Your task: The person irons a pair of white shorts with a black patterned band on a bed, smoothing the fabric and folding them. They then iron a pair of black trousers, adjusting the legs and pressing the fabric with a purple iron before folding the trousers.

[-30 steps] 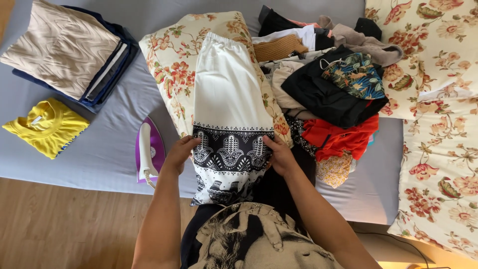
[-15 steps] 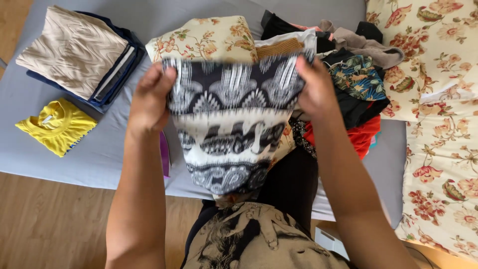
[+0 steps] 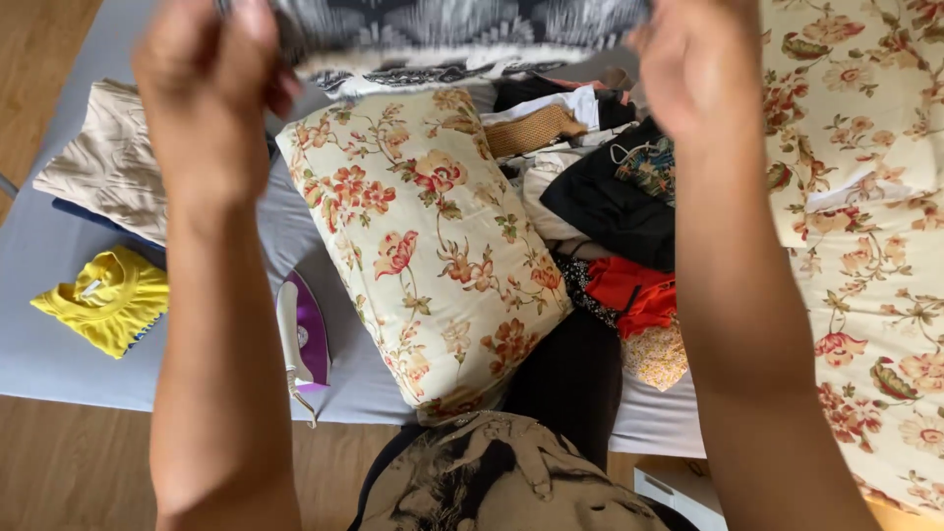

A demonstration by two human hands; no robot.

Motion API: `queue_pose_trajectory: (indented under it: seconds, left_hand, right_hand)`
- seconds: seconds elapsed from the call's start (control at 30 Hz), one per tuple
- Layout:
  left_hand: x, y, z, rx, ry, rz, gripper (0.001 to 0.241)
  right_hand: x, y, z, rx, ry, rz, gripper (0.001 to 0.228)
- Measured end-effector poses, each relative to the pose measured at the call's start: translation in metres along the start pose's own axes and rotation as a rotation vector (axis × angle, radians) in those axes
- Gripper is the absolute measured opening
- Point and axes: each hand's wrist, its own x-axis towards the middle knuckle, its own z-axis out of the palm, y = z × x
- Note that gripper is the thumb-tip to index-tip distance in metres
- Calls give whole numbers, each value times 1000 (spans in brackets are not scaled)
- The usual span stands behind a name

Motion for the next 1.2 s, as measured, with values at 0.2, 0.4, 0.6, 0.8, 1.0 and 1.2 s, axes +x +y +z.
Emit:
queue_pose_trajectory:
  seconds: [0.2,0.4,0.6,0.8,1.0,1.2]
  left_hand:
    - [-171,-110,-37,-43,-198,-396,12]
    - [-291,-210,-59,323,-403,-1027,31]
    - [-282,-231,-51,462,-465,-1139,66]
    - [-275,-192,-66,347,-449,-1104,26]
    - [-303,-237,-84,290,-485,-1163,31]
    - [-281,-257,-52,389,-355,-1238,69]
  right_hand:
    - [-161,93,19,-119,154,352,45]
    - [-273,223,-27,-306,334,1094,37]
    - [-287,259,-53,-475,363,1162,49]
    - [-280,195,-14,-378,325,1092,34]
    - [-318,239,-41,-352,268,1256,41]
    - [-306,245,-36,-314,410,1199,41]
